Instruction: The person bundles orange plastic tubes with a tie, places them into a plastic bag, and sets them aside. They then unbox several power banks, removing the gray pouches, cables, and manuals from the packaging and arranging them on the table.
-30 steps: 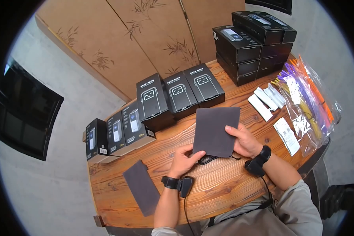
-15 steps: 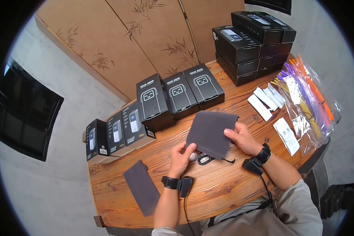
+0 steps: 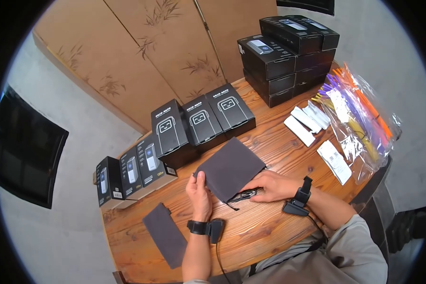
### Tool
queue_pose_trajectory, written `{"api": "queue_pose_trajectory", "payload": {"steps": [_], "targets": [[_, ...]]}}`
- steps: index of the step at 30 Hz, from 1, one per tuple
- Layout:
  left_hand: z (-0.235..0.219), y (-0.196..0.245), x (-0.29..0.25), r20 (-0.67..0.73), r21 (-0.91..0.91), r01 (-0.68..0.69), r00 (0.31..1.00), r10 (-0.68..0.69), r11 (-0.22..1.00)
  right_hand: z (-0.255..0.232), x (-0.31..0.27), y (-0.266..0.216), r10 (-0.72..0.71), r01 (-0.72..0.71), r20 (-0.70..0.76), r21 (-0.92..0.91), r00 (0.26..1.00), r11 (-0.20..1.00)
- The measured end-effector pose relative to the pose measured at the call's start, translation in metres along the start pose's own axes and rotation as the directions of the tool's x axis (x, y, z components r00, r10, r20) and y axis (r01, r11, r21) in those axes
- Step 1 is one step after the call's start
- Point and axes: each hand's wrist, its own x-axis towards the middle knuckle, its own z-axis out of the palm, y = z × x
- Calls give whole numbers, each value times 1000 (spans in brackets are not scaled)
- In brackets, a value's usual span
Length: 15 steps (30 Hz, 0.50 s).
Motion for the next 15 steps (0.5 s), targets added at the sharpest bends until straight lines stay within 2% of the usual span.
{"api": "queue_pose_trajectory", "payload": {"steps": [4, 7, 10, 13, 15], "targets": [[-4, -2, 1, -9, -17, -13, 1000, 13, 1000, -1, 0, 2, -56, 52, -55, -66, 997, 996], [-3, -3, 2, -28, -27, -23, 999, 23, 999, -6, -4, 1, 20, -23, -55, -49, 998, 999], [-2, -1, 1, -13, -35, -12, 1000, 12, 999, -15, -5, 0, 119, -120, 8, 75, 993, 990], [-6, -3, 2, 2, -30, -6, 1000, 6, 1000, -26, -6, -8, 134, -128, -13, 220, 991, 967], [-6, -3, 2, 14, -51, 9, 1000, -8, 999, -26, -7, -1, 139, -57, -171, 416, 975, 908]]}}
